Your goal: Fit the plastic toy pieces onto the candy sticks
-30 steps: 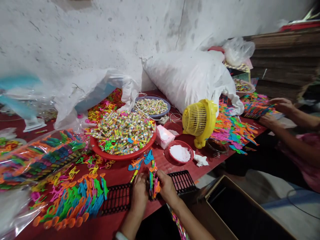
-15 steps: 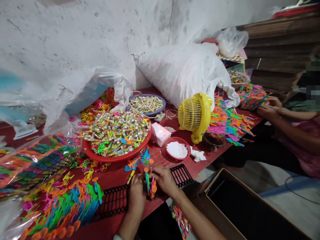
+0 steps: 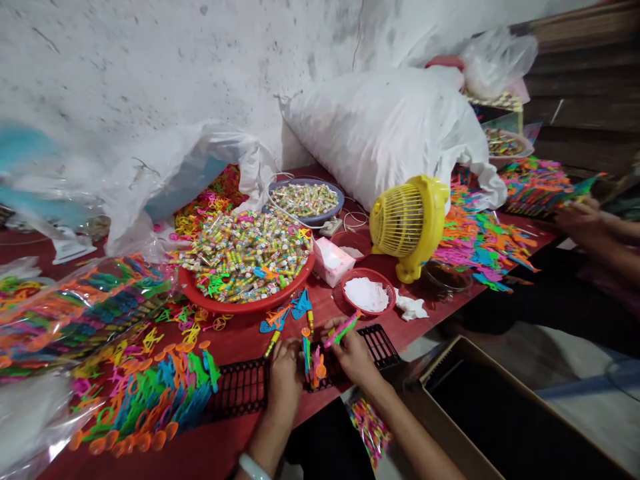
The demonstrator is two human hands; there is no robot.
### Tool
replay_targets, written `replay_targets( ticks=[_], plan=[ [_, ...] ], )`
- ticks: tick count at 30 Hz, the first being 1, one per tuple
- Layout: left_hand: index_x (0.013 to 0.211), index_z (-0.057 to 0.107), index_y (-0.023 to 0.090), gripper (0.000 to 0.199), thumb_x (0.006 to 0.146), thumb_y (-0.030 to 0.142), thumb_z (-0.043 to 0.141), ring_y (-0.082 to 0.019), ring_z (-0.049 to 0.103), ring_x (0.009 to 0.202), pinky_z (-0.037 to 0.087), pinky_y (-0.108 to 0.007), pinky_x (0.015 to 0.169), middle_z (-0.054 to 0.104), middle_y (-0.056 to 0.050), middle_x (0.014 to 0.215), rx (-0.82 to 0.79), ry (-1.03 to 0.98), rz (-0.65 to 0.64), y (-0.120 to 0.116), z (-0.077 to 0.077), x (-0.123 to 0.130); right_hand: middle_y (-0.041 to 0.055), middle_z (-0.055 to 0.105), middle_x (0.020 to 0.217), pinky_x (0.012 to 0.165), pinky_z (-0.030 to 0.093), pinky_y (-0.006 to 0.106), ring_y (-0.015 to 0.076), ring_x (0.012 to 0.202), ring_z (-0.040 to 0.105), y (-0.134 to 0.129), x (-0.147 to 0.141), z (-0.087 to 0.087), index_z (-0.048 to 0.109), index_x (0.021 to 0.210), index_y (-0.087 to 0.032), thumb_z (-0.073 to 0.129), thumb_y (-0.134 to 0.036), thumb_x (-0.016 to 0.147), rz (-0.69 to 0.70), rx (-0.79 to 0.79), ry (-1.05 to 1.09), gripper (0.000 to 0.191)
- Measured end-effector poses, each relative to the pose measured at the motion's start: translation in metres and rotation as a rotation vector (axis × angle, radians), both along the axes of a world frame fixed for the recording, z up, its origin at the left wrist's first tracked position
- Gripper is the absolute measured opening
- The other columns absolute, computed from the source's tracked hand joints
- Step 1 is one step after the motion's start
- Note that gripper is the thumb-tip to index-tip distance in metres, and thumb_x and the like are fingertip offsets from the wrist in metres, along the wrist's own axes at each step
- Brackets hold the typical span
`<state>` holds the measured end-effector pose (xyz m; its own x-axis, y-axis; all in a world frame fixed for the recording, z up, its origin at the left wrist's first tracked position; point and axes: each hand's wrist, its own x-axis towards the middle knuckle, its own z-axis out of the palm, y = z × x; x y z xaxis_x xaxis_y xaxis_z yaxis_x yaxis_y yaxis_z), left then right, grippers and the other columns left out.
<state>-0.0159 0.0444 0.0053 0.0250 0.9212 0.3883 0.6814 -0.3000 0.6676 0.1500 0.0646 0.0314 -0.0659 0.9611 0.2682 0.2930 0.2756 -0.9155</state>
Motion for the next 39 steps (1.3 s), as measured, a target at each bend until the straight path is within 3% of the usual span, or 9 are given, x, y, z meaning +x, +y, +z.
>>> replay_targets(
  ticks=[5, 8, 14, 21, 29, 34, 39],
  plan=[
    [0.093, 0.067, 0.016, 0.030, 0.075, 0.006, 0.045, -0.023, 0.063, 0.088, 0.053, -0.042, 0.082, 0.070, -0.010, 0.093, -0.019, -0.016, -0.003, 0.000, -0.001, 0.000, 0.0047, 0.066, 0.081, 0.070, 0.051, 0.029, 0.0188, 0.079, 0.064, 0.002, -0.009, 0.004, 0.059, 0.082, -0.020, 0.052, -0.019, 0.079, 0.099, -0.014, -0.017, 0.008],
    [0.094, 0.066, 0.017, 0.030, 0.076, 0.005, 0.045, -0.022, 0.063, 0.089, 0.053, -0.040, 0.082, 0.069, -0.009, 0.095, -0.015, -0.046, -0.011, -0.001, 0.001, 0.000, 0.0045, 0.067, 0.084, 0.071, 0.049, 0.029, 0.0177, 0.077, 0.063, 0.004, -0.011, 0.006, 0.059, 0.086, -0.020, 0.051, -0.014, 0.075, 0.108, 0.026, -0.106, 0.015],
    [0.095, 0.065, 0.017, 0.028, 0.078, 0.006, 0.045, -0.023, 0.062, 0.094, 0.053, -0.041, 0.085, 0.069, -0.008, 0.096, -0.017, -0.059, -0.056, -0.002, 0.006, -0.001, 0.0003, 0.065, 0.071, 0.064, 0.046, 0.025, 0.0156, 0.066, 0.061, 0.004, -0.012, 0.010, 0.058, 0.079, -0.021, 0.046, -0.004, 0.068, 0.119, 0.038, -0.168, 0.023],
    [0.093, 0.066, 0.017, 0.033, 0.075, 0.003, 0.042, -0.023, 0.061, 0.091, 0.052, -0.041, 0.084, 0.069, -0.009, 0.095, -0.041, -0.086, -0.040, -0.003, 0.010, 0.000, 0.0039, 0.065, 0.078, 0.065, 0.046, 0.024, 0.0158, 0.070, 0.060, -0.003, -0.015, 0.019, 0.058, 0.075, -0.021, 0.046, -0.008, 0.074, 0.197, 0.144, -0.256, 0.018],
    [0.091, 0.067, 0.017, 0.031, 0.076, 0.005, 0.042, -0.023, 0.060, 0.091, 0.051, -0.043, 0.085, 0.070, -0.009, 0.096, -0.075, -0.117, -0.035, -0.004, 0.010, 0.001, 0.0043, 0.068, 0.084, 0.069, 0.047, 0.024, 0.0179, 0.079, 0.064, -0.011, -0.023, 0.006, 0.062, 0.090, -0.020, 0.046, -0.001, 0.068, 0.025, 0.111, -0.237, 0.034],
    [0.088, 0.066, 0.015, 0.027, 0.077, 0.005, 0.043, -0.024, 0.060, 0.091, 0.051, -0.044, 0.085, 0.069, -0.010, 0.095, -0.069, -0.089, -0.039, -0.004, 0.009, 0.001, 0.0034, 0.069, 0.073, 0.065, 0.046, 0.023, 0.0175, 0.069, 0.064, -0.009, -0.018, 0.007, 0.064, 0.078, -0.020, 0.046, -0.002, 0.068, 0.058, 0.061, -0.235, 0.027],
    [0.099, 0.066, 0.015, 0.035, 0.073, 0.002, 0.045, -0.023, 0.060, 0.096, 0.051, -0.041, 0.086, 0.068, -0.010, 0.100, -0.035, -0.075, -0.048, -0.005, 0.009, 0.000, 0.0030, 0.070, 0.075, 0.067, 0.047, 0.024, 0.0174, 0.071, 0.065, -0.003, -0.015, 0.011, 0.066, 0.078, -0.020, 0.046, -0.003, 0.067, 0.075, -0.008, -0.216, 0.028]
  ],
)
